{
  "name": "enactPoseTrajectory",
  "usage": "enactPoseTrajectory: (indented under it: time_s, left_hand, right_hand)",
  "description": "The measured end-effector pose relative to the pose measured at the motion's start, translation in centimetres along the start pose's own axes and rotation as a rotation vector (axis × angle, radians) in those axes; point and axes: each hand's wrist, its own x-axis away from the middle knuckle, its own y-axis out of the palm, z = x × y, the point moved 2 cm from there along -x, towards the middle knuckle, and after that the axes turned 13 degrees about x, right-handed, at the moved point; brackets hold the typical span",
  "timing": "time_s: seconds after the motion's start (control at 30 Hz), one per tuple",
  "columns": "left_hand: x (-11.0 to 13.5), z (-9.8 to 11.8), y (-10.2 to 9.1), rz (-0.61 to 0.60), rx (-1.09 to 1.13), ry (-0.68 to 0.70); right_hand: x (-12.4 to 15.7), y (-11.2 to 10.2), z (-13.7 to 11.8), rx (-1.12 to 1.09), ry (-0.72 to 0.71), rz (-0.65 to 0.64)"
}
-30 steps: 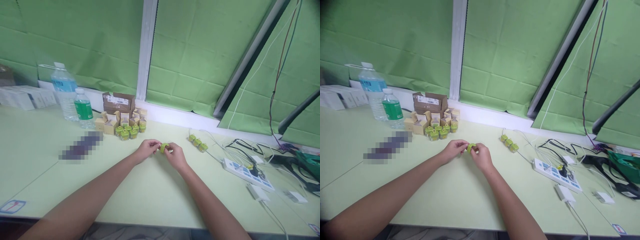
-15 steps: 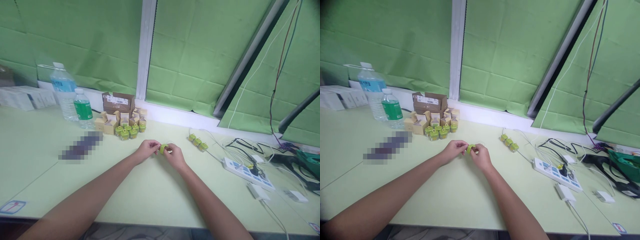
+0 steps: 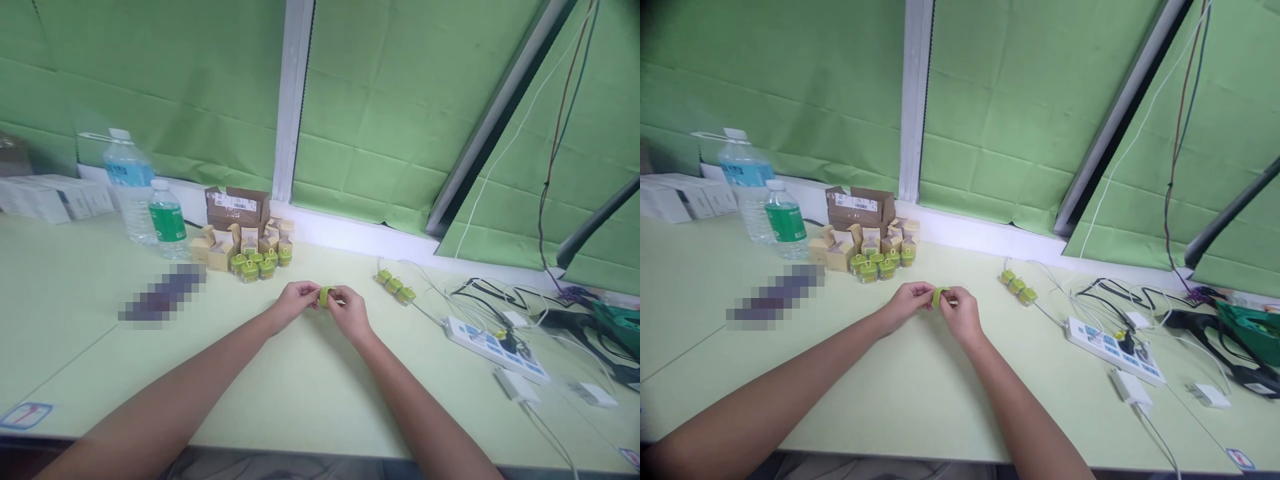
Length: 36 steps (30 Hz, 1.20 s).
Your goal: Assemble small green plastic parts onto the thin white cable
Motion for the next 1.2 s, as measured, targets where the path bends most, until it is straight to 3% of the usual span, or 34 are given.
enactPoseTrajectory:
  time_s: [0.13, 0.27, 0.63, 1.07, 1.2]
  left_hand:
    - [0.2, -0.1, 0.3, 0.023, 0.002, -0.011]
    - [0.2, 0.0, 0.4, 0.035, -0.006, 0.007]
    - [0.5, 0.7, 0.8, -0.039, 0.016, 0.055]
    - [0.2, 0.8, 0.1, -0.017, -0.044, -0.012]
    - [0.3, 1.0, 0.5, -0.042, -0.010, -0.023]
  right_hand:
    - [-0.2, -0.2, 0.4, -0.013, 0.038, 0.032]
    - [-0.1, -0.1, 0.3, -0.068, 0.058, -0.028]
    - [-0.4, -0.5, 0.2, -0.125, 0.095, -0.019]
    - [-0.4, -0.5, 0.0, -0.145, 0.087, -0.094]
    - [-0.4, -0.7, 0.1, -0.086, 0.059, -0.057]
